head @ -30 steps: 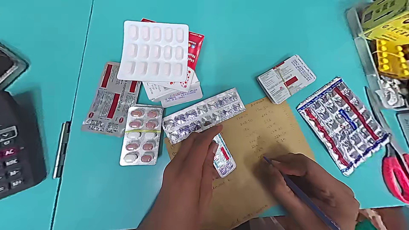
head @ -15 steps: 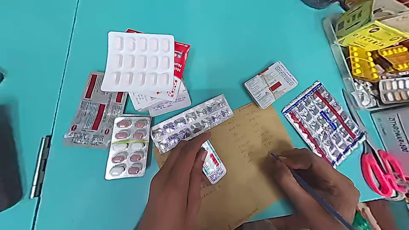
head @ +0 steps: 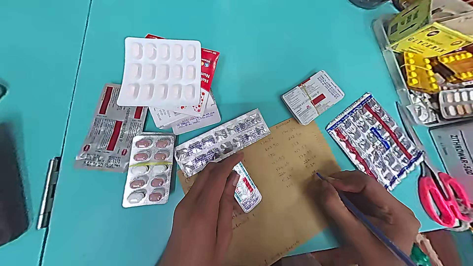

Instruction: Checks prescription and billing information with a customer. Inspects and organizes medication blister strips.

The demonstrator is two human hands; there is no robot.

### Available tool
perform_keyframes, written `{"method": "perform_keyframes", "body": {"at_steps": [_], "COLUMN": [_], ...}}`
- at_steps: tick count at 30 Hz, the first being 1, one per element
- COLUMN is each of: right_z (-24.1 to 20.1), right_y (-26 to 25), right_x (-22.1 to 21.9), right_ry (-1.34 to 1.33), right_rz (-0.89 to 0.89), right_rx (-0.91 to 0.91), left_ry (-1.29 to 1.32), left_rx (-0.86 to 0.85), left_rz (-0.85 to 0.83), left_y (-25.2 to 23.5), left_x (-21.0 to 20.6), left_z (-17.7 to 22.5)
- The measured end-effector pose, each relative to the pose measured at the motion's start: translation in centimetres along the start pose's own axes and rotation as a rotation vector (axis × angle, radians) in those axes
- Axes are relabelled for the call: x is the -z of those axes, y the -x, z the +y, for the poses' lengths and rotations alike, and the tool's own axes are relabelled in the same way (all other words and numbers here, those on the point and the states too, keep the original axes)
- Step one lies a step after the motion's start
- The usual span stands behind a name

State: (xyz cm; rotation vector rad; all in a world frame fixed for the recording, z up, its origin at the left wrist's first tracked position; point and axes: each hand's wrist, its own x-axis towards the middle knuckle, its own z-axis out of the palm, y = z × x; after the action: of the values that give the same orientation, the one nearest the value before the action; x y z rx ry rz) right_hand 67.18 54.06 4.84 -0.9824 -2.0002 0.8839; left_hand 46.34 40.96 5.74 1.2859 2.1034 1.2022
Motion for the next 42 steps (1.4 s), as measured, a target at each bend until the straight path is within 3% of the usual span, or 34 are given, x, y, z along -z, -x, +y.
{"method": "perform_keyframes", "body": {"at_steps": [9, 12, 17, 21, 26, 32, 36, 39, 42], "right_z": [-0.3, -1.4, -2.5, -1.6, -0.7, -2.4, -3.0, -2.4, -2.8], "right_y": [-0.2, -2.3, -10.9, -16.3, -17.7, -14.2, -10.7, -9.1, -5.8], "right_x": [0.2, 1.3, 2.6, 1.0, 1.3, 4.1, 1.7, 0.4, 0.4], "right_ry": [-0.033, 0.004, 0.502, 0.584, 0.455, 0.053, -0.091, 0.013, -0.021], "right_rz": [0.021, -0.049, -0.215, -0.445, -0.498, -0.481, -0.524, -0.486, -0.257], "right_rx": [-0.024, 0.029, 0.239, -0.007, -0.077, -0.221, -0.223, -0.041, 0.128], "left_ry": [0.101, 0.204, -0.016, -0.127, -0.294, -0.272, -0.325, -0.315, -0.298], "left_rx": [-0.036, -0.084, -0.186, -0.154, -0.186, -0.315, -0.397, -0.388, -0.369], "left_rz": [-0.028, -0.042, 0.173, 0.206, 0.105, 0.123, 0.075, 0.033, 0.033], "left_y": [0.0, -0.3, -2.6, -5.0, -4.3, 2.3, 5.6, 5.8, 5.5], "left_x": [0.2, 1.4, 2.3, 1.3, 0.5, 1.1, 0.3, 0.2, 0.1], "left_z": [-0.3, 0.4, 1.6, 2.3, 2.8, 0.6, -1.2, -1.9, -2.0]}}
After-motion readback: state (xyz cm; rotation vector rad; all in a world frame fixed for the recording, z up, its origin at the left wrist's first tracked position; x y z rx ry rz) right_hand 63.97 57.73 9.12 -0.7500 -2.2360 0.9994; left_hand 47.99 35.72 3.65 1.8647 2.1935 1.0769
